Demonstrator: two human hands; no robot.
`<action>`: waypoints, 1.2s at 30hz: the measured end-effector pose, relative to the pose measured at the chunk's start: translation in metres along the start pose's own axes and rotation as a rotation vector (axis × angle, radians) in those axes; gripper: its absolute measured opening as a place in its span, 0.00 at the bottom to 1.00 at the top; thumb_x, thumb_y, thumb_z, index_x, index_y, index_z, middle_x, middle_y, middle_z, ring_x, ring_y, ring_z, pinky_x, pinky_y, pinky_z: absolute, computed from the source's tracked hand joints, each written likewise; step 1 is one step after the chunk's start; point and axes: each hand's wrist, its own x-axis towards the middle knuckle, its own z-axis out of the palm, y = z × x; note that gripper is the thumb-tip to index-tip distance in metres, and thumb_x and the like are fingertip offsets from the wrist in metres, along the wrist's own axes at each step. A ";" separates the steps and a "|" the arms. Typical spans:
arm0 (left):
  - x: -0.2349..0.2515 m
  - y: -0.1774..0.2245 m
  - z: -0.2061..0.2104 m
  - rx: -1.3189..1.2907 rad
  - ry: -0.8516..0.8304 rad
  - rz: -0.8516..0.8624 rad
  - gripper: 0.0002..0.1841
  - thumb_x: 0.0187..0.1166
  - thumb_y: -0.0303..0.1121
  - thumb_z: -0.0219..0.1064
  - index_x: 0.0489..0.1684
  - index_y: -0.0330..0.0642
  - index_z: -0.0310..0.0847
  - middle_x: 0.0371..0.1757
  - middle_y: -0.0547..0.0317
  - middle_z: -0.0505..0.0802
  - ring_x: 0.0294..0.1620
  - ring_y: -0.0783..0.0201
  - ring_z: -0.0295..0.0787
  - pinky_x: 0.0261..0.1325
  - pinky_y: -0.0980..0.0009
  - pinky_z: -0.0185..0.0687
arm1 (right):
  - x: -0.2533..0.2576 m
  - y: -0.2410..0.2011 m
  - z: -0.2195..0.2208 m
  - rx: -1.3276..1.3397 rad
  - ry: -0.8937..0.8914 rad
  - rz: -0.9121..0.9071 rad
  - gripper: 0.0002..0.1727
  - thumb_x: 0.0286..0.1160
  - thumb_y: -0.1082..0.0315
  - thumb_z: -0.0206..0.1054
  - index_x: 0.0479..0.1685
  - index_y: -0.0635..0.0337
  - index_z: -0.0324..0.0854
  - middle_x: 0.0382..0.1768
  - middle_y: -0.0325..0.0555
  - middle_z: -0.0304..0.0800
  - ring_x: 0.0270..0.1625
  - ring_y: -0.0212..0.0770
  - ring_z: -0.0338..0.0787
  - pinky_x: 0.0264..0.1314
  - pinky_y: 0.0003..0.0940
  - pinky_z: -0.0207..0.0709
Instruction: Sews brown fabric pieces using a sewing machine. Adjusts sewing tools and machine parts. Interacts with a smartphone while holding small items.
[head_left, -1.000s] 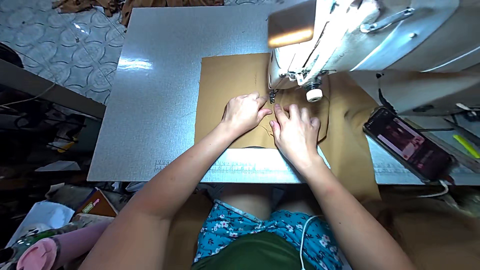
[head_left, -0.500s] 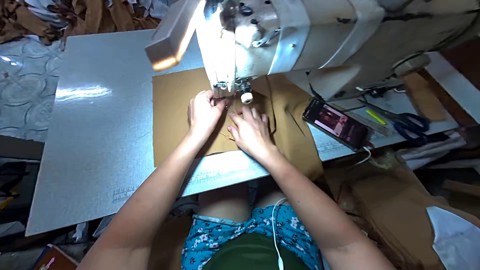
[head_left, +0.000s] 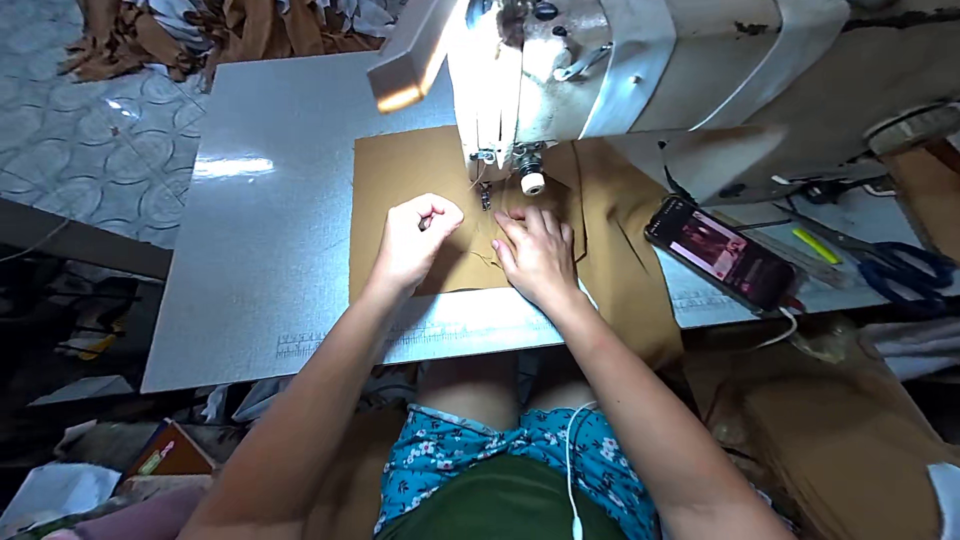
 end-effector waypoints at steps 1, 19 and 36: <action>-0.004 0.002 -0.001 0.017 0.010 0.024 0.04 0.79 0.25 0.66 0.33 0.42 0.83 0.23 0.75 0.80 0.20 0.85 0.68 0.25 0.87 0.64 | 0.000 0.000 0.000 -0.003 0.002 -0.002 0.22 0.82 0.57 0.64 0.72 0.50 0.86 0.67 0.57 0.86 0.70 0.63 0.82 0.66 0.67 0.69; 0.020 -0.023 0.028 0.831 -0.258 0.023 0.19 0.88 0.40 0.62 0.67 0.38 0.87 0.51 0.40 0.89 0.52 0.41 0.89 0.54 0.41 0.82 | 0.006 0.000 -0.005 -0.080 -0.097 -0.039 0.21 0.88 0.57 0.58 0.74 0.43 0.85 0.70 0.56 0.84 0.73 0.65 0.79 0.68 0.70 0.66; 0.019 -0.034 0.027 0.859 -0.224 0.174 0.18 0.88 0.39 0.62 0.64 0.36 0.88 0.46 0.41 0.91 0.48 0.41 0.91 0.51 0.44 0.84 | 0.005 0.000 -0.002 -0.074 -0.075 -0.003 0.21 0.87 0.56 0.58 0.74 0.42 0.85 0.72 0.52 0.83 0.74 0.62 0.78 0.70 0.67 0.65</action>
